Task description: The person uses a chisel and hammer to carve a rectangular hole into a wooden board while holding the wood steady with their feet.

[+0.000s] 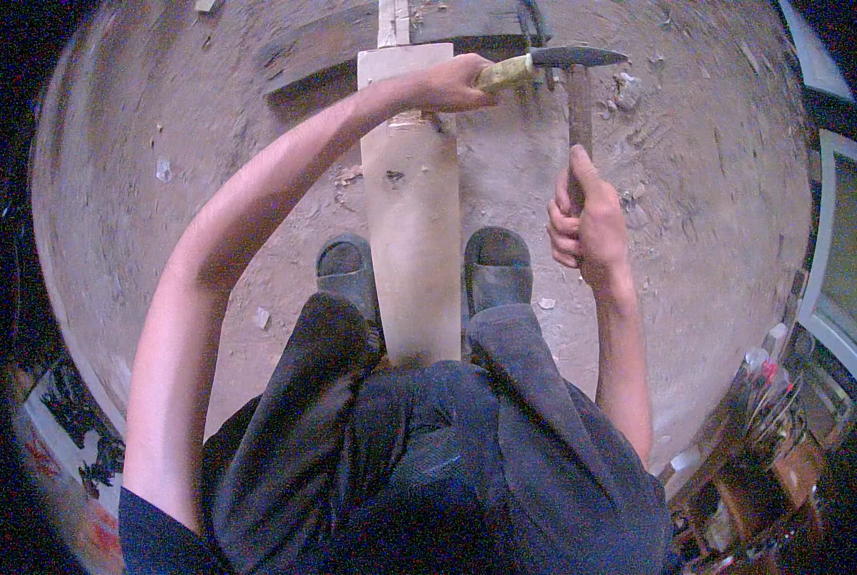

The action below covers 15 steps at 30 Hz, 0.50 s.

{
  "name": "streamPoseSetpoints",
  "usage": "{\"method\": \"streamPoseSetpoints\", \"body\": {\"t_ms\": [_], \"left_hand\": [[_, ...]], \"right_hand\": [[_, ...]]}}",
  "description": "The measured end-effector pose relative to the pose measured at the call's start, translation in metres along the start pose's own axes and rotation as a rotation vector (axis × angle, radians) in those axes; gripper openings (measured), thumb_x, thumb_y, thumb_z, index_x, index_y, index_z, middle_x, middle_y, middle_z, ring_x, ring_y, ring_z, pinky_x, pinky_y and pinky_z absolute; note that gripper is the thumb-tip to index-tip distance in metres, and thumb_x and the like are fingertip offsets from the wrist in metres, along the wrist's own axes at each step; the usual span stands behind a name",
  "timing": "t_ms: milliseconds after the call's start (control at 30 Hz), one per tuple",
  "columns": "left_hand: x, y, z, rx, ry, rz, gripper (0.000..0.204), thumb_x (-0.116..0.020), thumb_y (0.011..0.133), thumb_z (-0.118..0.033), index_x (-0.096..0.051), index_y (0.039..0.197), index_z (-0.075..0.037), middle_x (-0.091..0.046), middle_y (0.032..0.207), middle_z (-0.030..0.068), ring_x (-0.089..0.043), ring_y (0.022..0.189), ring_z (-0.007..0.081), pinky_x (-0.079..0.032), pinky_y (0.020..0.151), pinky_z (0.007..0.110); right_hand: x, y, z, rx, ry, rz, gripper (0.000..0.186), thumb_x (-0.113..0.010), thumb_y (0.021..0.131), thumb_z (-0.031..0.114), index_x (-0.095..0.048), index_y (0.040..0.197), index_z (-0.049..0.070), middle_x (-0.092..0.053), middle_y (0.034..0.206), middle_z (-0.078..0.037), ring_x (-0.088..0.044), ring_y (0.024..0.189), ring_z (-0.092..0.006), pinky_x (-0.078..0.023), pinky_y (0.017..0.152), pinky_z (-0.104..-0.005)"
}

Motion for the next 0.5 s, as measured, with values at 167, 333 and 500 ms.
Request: {"method": "streamPoseSetpoints", "body": {"t_ms": [167,333,500], "left_hand": [[-0.004,0.002,-0.001,0.01,0.023,0.019,0.021,-0.065,0.082,-0.019,-0.057,0.089,-0.001,-0.057,0.072,0.0,-0.052,0.071,0.0116,-0.045,0.067,0.033],[-0.002,0.001,-0.003,0.069,0.027,0.019,0.022,-0.065,0.083,-0.019,-0.058,0.092,-0.001,-0.058,0.073,0.0007,-0.053,0.074,0.0122,-0.045,0.069,0.032],[-0.007,0.0,-0.003,0.053,0.032,0.042,0.022,-0.065,0.083,-0.019,-0.058,0.093,-0.001,-0.059,0.075,0.0015,-0.054,0.074,0.0124,-0.046,0.069,0.033]], "right_hand": [[0.008,0.001,-0.006,0.126,0.018,-0.057,0.053,-0.036,0.098,0.058,-0.035,0.068,0.015,-0.025,0.046,0.007,-0.02,0.032,-0.0051,-0.018,0.028,-0.0235],[0.015,0.002,-0.008,-0.085,-0.135,0.003,0.054,-0.04,0.097,0.058,-0.037,0.066,0.014,-0.026,0.046,0.006,-0.024,0.031,-0.0061,-0.017,0.028,-0.0251],[0.012,-0.003,0.0,0.236,0.093,-0.08,0.053,-0.044,0.096,0.056,-0.036,0.064,0.014,-0.03,0.045,0.006,-0.025,0.031,-0.0065,-0.018,0.028,-0.0243]]}}
Point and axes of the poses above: each hand's wrist, its own y-axis towards the middle knuckle, its own x-axis out of the back of the hand, z = x × y, the point moved 4 cm from there along y, towards the middle knuckle
